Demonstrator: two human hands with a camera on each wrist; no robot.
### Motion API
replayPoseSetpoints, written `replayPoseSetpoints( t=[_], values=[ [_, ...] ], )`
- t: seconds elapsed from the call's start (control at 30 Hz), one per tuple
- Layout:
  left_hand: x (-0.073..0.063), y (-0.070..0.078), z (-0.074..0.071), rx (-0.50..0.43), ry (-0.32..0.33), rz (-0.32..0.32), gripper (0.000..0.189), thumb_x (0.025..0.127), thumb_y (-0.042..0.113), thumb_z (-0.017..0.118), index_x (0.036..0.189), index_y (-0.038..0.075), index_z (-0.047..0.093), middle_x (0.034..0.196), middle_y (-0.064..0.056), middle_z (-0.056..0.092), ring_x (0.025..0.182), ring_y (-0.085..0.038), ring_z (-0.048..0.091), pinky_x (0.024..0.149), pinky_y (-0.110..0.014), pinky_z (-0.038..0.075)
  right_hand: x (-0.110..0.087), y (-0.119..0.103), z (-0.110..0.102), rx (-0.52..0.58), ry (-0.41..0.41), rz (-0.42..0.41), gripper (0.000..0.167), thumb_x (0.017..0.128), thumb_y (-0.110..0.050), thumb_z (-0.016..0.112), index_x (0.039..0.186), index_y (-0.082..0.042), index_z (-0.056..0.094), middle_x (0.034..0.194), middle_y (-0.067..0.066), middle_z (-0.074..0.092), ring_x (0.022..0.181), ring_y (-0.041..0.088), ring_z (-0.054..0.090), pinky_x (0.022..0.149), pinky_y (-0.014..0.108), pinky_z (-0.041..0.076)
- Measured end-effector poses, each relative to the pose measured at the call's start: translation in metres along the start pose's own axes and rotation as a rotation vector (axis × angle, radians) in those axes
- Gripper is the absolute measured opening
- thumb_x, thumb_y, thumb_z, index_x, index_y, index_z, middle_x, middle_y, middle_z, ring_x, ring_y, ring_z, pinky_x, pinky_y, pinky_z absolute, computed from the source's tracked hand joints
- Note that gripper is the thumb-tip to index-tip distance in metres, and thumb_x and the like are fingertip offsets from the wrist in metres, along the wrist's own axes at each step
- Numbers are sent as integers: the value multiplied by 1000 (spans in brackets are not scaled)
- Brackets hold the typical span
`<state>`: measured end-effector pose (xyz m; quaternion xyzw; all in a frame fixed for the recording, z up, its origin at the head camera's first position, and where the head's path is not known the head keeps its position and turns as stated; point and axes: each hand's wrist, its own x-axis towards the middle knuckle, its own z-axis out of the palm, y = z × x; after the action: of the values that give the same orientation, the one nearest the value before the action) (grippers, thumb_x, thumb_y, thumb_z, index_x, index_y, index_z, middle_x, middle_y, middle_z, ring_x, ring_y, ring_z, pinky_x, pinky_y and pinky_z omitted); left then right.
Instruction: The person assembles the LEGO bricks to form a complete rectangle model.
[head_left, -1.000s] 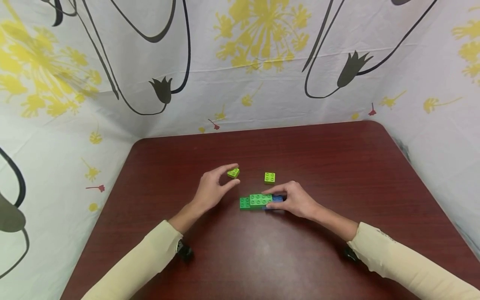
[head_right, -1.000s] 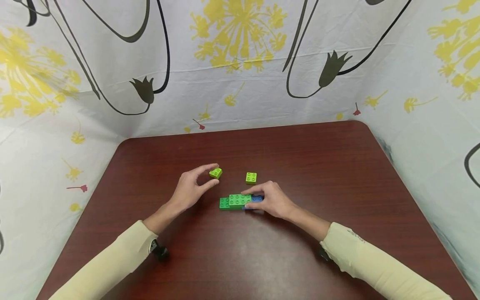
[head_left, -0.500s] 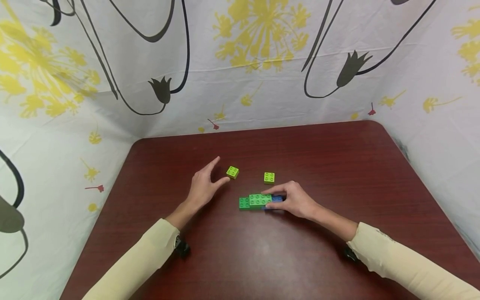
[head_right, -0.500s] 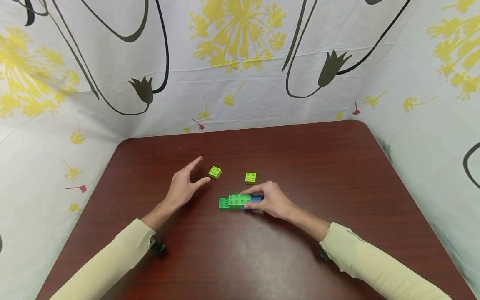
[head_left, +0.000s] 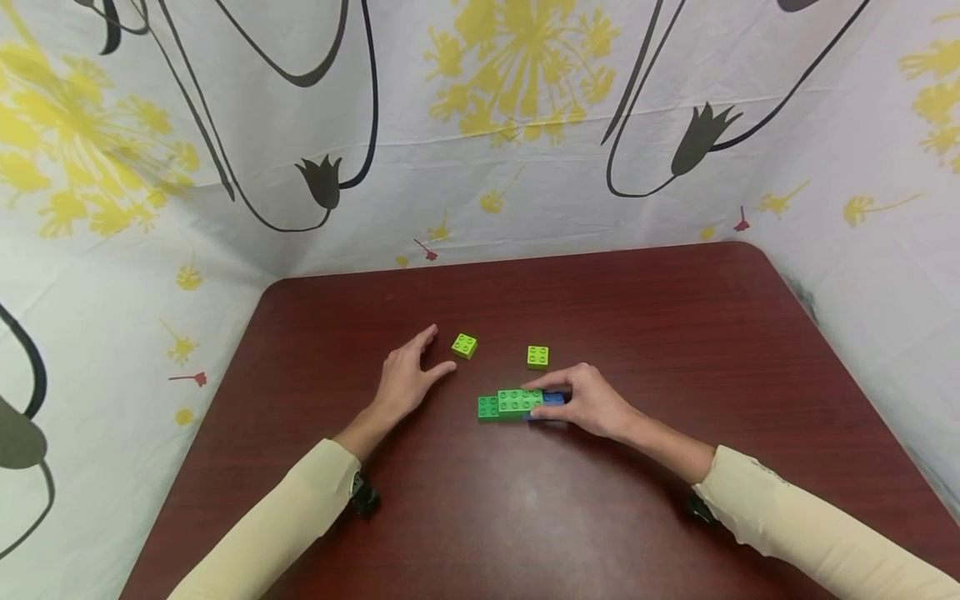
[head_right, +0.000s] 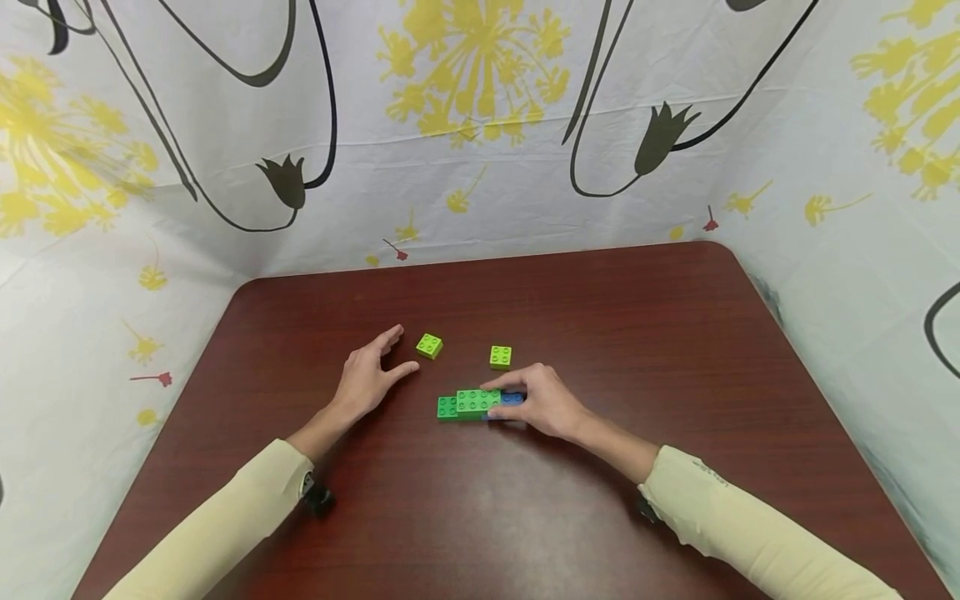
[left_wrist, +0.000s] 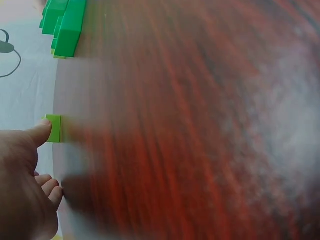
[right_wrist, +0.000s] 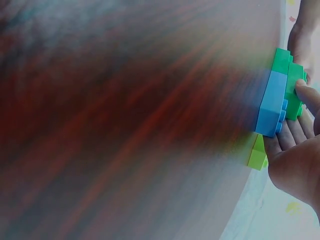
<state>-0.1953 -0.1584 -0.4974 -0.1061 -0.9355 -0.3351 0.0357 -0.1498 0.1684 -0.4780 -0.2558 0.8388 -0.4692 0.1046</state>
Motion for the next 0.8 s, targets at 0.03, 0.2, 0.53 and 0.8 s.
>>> replayPoseSetpoints(
  t=[0.03, 0.2, 0.53, 0.8],
  values=[
    [0, 0, 0, 1, 1, 3, 78, 95, 36, 84, 158, 5, 50, 151, -15, 60, 140, -32, 57, 112, -55, 46, 0, 0, 0, -3, 2, -1, 37, 86, -19, 92, 121, -12, 82, 111, 3, 80, 82, 12, 70, 71, 24, 54],
    [0, -1, 2, 6, 18, 20, 75, 94, 35, 84, 156, 6, 53, 148, -13, 63, 138, -31, 59, 111, -55, 47, 0, 1, 0, -12, 6, -4, 37, 86, -20, 92, 121, -13, 82, 111, 3, 80, 81, 11, 69, 71, 25, 54],
    [2, 9, 11, 8, 13, 43, 71, 94, 33, 84, 153, 6, 56, 146, -11, 65, 135, -29, 61, 108, -54, 49, 0, 2, 1, -8, 5, -12, 37, 86, -20, 92, 120, -12, 82, 110, 3, 80, 81, 12, 69, 70, 24, 53],
    [5, 17, 17, 3, 27, 55, 66, 95, 31, 84, 152, 8, 59, 143, -8, 68, 132, -27, 63, 108, -54, 49, 0, 2, 0, -24, 7, -24, 36, 86, -21, 92, 120, -13, 82, 111, 2, 80, 84, 9, 70, 72, 24, 54]
  ],
)
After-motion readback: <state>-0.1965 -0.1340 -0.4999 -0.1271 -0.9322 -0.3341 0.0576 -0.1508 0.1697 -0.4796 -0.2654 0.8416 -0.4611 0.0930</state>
